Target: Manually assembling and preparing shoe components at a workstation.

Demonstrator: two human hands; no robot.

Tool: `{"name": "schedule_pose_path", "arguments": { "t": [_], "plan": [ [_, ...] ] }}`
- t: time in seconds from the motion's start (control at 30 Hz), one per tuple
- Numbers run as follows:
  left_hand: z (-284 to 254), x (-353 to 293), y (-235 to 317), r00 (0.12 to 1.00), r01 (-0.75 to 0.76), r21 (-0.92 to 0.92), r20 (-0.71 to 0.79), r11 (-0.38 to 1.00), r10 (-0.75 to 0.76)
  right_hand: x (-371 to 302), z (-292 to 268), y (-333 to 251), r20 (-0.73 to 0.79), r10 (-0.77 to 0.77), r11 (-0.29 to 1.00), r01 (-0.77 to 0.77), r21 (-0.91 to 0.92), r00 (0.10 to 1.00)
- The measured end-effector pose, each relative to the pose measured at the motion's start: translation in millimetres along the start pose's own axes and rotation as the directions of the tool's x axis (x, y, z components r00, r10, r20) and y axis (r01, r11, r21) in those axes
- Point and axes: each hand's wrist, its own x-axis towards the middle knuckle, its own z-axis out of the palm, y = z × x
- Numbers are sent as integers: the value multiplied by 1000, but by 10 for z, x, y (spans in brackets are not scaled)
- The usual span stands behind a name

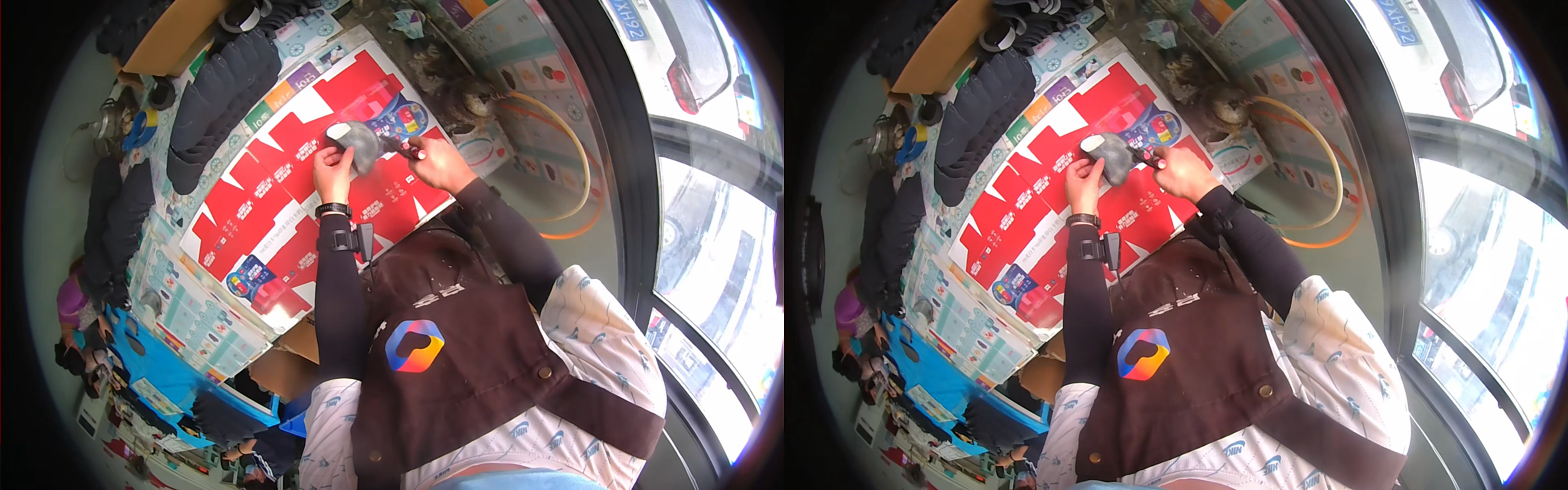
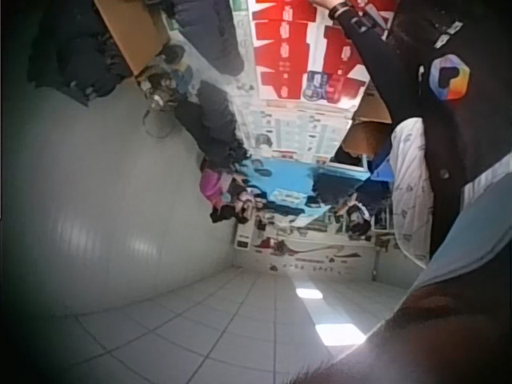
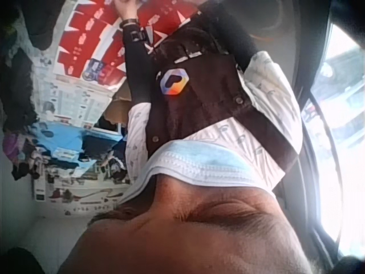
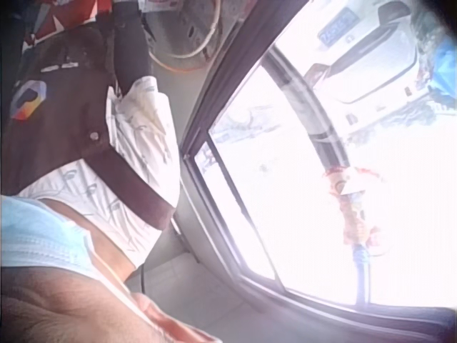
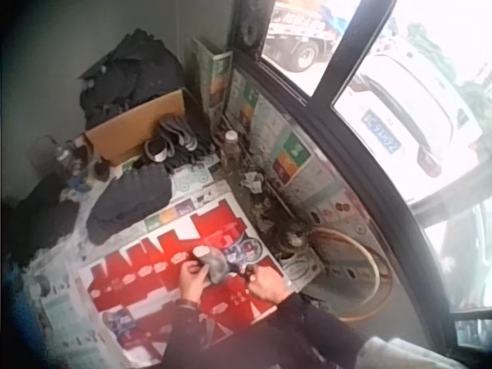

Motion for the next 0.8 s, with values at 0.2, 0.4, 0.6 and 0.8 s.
{"name": "schedule_pose_path", "arguments": {
  "t": [0.2,0.4,0.6,0.8],
  "plan": [
    [-241,114,-329,994,44,-77,-98,996,-51,-56,35,-218,315,23,983,-80,167,949],
    [-279,136,-244,991,135,-3,-22,991,-135,231,222,-281,198,-48,921,-34,387,979],
    [-419,147,-295,991,134,-8,-9,991,-134,402,296,-292,165,-45,943,-13,331,985],
    [-474,140,-311,988,150,-21,-22,988,-150,529,316,-254,104,-96,957,63,282,990]
  ]
}}
